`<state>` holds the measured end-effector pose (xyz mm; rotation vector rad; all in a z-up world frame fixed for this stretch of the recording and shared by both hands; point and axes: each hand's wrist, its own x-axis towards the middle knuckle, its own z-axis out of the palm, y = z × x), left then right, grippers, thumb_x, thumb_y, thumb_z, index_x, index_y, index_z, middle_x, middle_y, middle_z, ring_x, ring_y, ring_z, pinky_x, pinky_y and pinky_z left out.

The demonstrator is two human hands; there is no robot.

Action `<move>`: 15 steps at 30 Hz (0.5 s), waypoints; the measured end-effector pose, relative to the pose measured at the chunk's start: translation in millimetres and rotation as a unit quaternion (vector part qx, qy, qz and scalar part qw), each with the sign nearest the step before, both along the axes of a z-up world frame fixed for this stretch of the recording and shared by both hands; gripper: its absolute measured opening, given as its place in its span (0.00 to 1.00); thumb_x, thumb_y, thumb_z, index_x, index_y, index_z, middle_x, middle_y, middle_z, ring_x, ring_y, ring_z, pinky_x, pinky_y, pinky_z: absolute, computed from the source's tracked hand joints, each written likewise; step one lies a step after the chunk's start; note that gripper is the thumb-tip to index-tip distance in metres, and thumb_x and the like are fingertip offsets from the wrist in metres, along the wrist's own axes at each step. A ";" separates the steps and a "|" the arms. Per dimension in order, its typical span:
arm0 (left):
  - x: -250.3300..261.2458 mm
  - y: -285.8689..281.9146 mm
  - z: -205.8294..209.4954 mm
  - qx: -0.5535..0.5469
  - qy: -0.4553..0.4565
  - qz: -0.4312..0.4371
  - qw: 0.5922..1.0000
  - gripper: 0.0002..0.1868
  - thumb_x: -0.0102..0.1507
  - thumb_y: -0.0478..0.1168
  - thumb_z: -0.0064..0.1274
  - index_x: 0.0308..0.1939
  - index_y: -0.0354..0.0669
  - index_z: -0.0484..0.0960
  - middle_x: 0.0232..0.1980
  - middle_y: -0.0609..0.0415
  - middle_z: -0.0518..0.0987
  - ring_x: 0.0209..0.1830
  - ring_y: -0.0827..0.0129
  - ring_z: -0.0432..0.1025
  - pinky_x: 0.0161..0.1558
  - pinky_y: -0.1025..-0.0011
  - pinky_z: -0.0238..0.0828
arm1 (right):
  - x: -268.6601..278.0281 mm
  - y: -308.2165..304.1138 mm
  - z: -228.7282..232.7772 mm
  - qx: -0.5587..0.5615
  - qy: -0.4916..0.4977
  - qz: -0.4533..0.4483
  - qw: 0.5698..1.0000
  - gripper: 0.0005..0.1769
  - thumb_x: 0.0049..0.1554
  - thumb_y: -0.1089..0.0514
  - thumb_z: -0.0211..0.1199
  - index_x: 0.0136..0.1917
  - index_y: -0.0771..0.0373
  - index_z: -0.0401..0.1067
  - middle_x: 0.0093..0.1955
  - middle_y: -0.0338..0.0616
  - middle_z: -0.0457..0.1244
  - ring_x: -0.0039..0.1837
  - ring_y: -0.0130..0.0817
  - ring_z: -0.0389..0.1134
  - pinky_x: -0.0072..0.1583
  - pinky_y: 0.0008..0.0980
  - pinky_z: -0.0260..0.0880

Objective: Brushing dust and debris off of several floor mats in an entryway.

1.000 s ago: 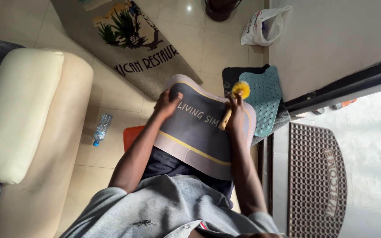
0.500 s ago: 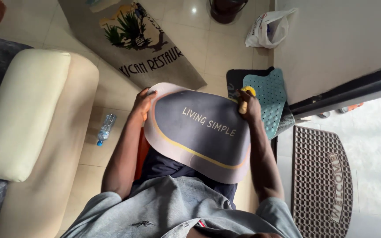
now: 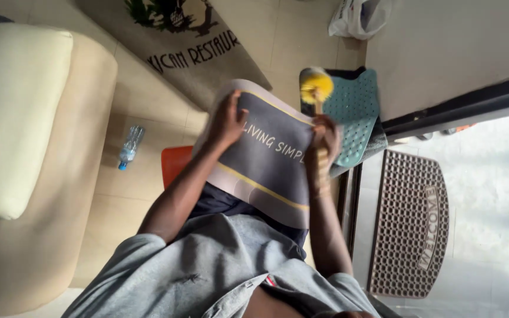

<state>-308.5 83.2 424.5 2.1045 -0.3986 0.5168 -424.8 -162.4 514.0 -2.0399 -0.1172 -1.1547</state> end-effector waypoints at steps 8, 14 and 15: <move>-28.5 -21.9 11.1 0.147 -0.001 0.007 0.989 0.38 0.65 0.39 0.53 0.77 0.33 0.58 0.70 0.29 0.68 0.72 0.39 0.62 0.68 0.41 0.56 | -17.1 53.8 -41.0 0.029 0.204 0.120 0.971 0.10 0.63 0.58 0.61 0.53 0.67 0.76 0.55 0.45 0.68 0.50 0.34 0.71 0.49 0.29 0.72; -29.7 -16.4 12.0 0.177 -0.027 0.014 0.984 0.37 0.68 0.41 0.52 0.78 0.36 0.56 0.72 0.31 0.68 0.74 0.41 0.62 0.68 0.42 0.58 | 7.2 9.8 -41.9 0.653 0.196 0.239 0.691 0.11 0.70 0.57 0.62 0.55 0.70 0.76 0.45 0.45 0.66 0.42 0.34 0.67 0.43 0.29 0.66; -26.3 -16.0 10.6 0.145 -0.018 0.013 0.989 0.38 0.67 0.42 0.53 0.78 0.34 0.56 0.72 0.29 0.67 0.73 0.39 0.62 0.67 0.41 0.57 | -0.8 28.8 -20.3 0.374 0.176 0.131 0.901 0.12 0.70 0.58 0.59 0.56 0.71 0.74 0.51 0.46 0.67 0.46 0.33 0.69 0.48 0.26 0.68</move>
